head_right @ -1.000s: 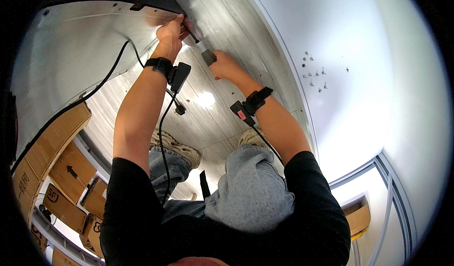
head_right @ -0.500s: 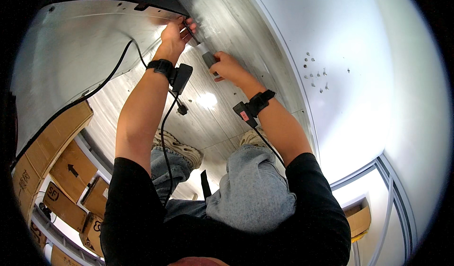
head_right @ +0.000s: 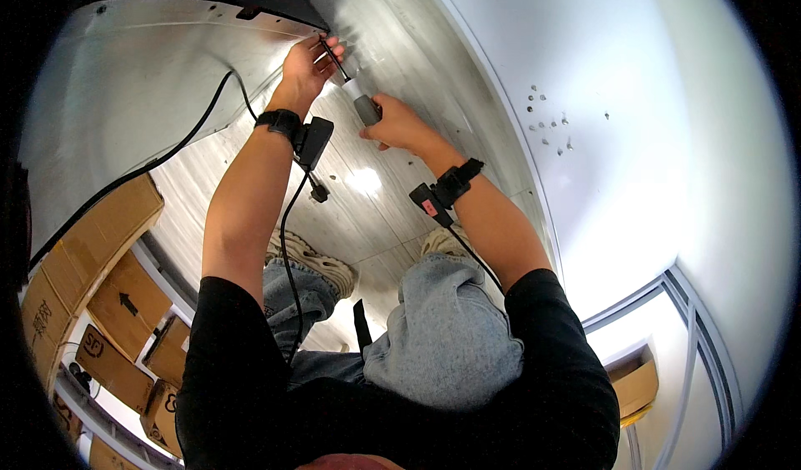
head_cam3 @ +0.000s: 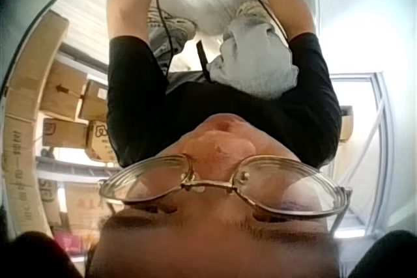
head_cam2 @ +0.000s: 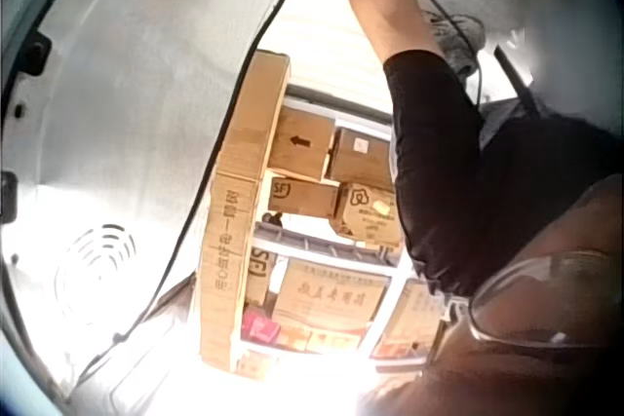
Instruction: The person uses a screwdriver to fasten screws into the back panel of a large appliance. They repeatedly pick up screws and tighten them into place.
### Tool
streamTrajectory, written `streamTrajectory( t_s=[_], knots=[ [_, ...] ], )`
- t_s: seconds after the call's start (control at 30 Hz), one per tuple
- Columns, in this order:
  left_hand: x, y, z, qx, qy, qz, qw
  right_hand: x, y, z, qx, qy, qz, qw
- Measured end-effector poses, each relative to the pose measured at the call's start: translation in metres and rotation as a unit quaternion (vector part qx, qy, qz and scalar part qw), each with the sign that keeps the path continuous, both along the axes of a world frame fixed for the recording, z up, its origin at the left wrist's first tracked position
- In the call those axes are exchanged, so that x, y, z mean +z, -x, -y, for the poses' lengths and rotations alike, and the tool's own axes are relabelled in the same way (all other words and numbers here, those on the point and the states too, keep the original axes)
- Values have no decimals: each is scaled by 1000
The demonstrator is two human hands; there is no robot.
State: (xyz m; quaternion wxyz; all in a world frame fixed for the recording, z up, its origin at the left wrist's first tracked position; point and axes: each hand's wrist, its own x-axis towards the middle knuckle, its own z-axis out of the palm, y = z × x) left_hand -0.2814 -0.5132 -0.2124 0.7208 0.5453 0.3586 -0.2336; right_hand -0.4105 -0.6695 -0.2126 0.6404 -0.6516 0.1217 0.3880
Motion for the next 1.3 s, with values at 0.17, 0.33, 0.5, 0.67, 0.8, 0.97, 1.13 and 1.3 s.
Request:
streamTrajectory(
  t_s=[0.17, 0.33, 0.5, 0.67, 0.8, 0.97, 1.13, 1.3],
  knots=[
    [21, 13, 11, -78, -19, 44, 996, 16, 12, 25, 27, -14, -15, 999],
    [45, 36, 41, -175, -1, 116, 978, 39, 49, 73, -13, -42, -22, 999],
    [65, 67, 94, -230, 59, 150, 960, 67, 102, 129, -79, -70, -18, 994],
    [82, 92, 154, -304, 71, 176, 934, 93, 162, 169, -189, -38, 31, 981],
    [81, 105, 187, -335, 116, 158, 922, 107, 194, 190, -259, -127, 4, 958],
    [82, 98, 195, -283, 63, 192, 938, 107, 218, 202, -299, -96, 6, 949],
    [69, 91, 201, -385, -168, 421, 804, 109, 235, 201, -363, -114, 16, 924],
    [56, 90, 206, -402, -284, 505, 709, 105, 235, 202, -362, -72, 45, 928]
  ],
)
